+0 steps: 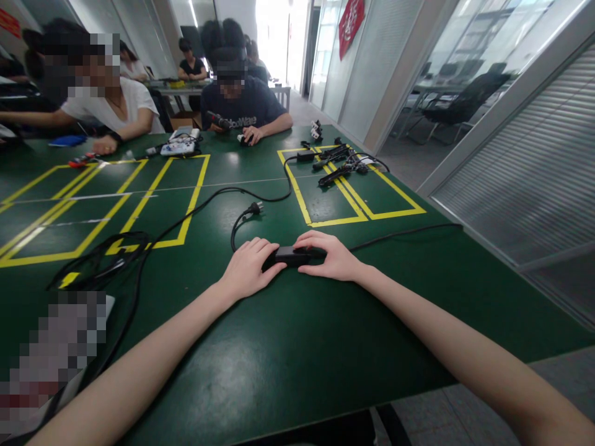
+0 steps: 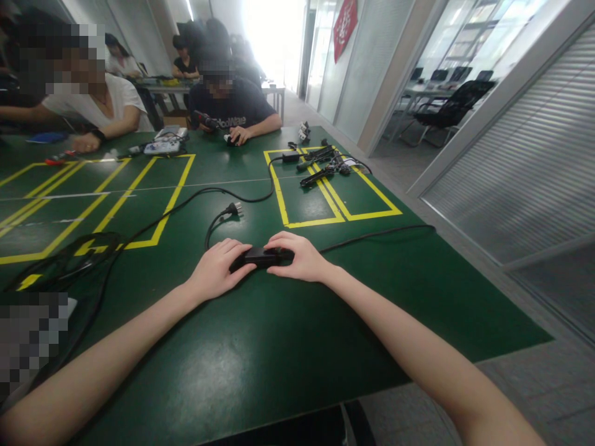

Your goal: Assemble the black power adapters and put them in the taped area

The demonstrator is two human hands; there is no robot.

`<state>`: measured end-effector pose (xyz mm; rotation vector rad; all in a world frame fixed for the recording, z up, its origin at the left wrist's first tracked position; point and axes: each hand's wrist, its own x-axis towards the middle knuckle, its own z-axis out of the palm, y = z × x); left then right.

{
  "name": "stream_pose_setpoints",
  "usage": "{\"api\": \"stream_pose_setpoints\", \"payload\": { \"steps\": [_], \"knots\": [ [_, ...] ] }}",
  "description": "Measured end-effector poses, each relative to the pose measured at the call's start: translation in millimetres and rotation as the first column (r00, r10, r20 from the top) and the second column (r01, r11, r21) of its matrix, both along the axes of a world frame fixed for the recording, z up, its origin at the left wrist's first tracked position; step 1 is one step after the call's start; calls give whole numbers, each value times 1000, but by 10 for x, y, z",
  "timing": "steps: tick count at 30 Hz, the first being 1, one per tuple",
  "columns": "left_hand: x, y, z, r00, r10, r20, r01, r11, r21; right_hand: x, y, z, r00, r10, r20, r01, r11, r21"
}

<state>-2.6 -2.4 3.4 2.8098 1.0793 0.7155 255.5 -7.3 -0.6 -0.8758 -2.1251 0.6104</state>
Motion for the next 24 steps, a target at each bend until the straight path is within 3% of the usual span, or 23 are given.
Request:
{"api": "stream_pose_setpoints", "payload": {
  "steps": [7,11,24],
  "knots": [
    [16,6,4,999,15,-46,-13,999,30,-75,-5,-22,979,-38,199,7,988,157],
    [15,-12,16,998,-65,-21,65,998,0,-79,-19,-18,965,-68,254,11,976,218],
    [14,-70,54,995,-95,-20,95,995,6,-142,-91,19,964,-22,264,-48,966,255]
  ]
}}
